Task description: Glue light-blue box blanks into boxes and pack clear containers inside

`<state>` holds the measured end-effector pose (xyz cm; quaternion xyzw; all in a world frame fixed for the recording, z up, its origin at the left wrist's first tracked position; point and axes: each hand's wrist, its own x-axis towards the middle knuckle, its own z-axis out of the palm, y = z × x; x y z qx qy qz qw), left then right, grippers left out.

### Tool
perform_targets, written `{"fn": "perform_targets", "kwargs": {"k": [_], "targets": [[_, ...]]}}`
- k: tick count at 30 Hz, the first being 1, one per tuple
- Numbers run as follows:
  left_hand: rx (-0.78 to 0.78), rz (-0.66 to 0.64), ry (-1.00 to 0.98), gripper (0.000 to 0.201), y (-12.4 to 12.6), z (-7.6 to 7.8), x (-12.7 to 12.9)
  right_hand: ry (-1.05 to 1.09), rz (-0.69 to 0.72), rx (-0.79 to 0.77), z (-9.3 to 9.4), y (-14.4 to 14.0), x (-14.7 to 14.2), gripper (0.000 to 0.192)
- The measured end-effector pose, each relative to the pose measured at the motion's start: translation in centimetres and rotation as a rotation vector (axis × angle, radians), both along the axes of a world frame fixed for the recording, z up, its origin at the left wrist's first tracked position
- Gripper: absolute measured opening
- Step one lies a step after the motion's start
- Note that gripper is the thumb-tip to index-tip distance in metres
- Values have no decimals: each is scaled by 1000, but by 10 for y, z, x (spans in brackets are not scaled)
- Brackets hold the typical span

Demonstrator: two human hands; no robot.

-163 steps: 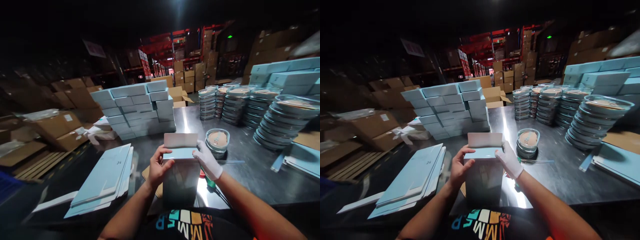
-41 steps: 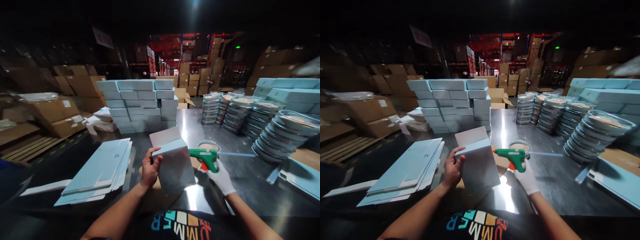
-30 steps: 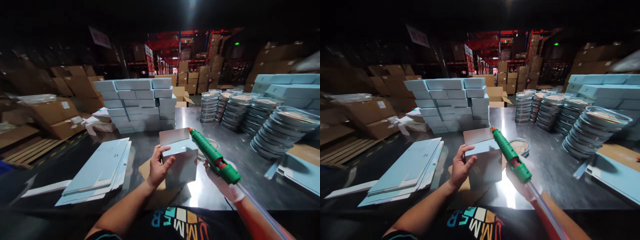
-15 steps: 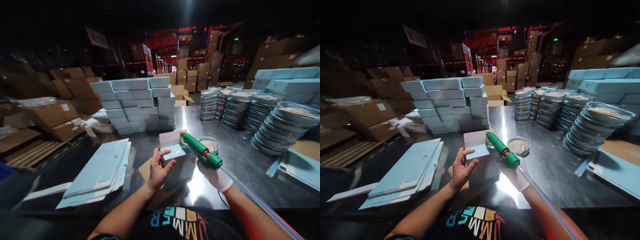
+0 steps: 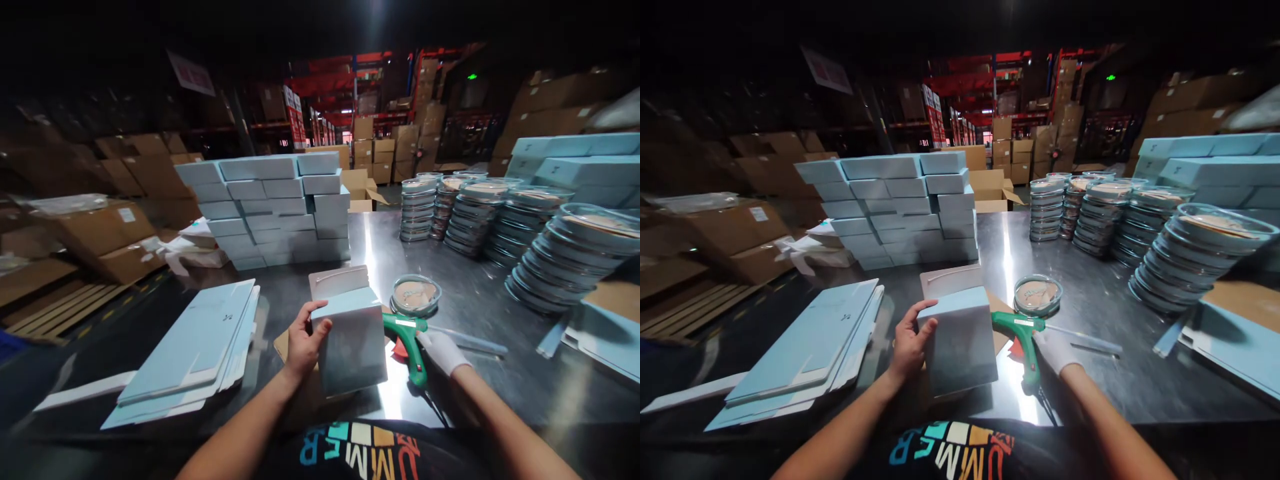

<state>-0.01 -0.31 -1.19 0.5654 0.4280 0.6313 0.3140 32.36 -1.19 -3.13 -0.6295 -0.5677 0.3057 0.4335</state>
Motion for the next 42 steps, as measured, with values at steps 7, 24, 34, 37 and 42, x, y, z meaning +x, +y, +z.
{"fn": "perform_targets", "kwargs": {"k": [7, 24, 34, 37, 42], "targets": [[40, -73, 41, 71, 10, -13, 2, 163, 153, 170, 41, 15, -55, 58], [468, -321, 150, 31, 33, -32, -24, -32, 574, 521, 3, 6, -69, 29], [287, -358, 153, 59, 31, -46, -36, 7, 551, 565, -4, 10, -80, 31], [74, -259, 48, 116, 24, -79, -35, 5, 383, 538, -5, 10, -75, 50], [-227, -265, 88, 83, 19, -93, -48, 151, 489, 547, 60, -14, -73, 39]]}}
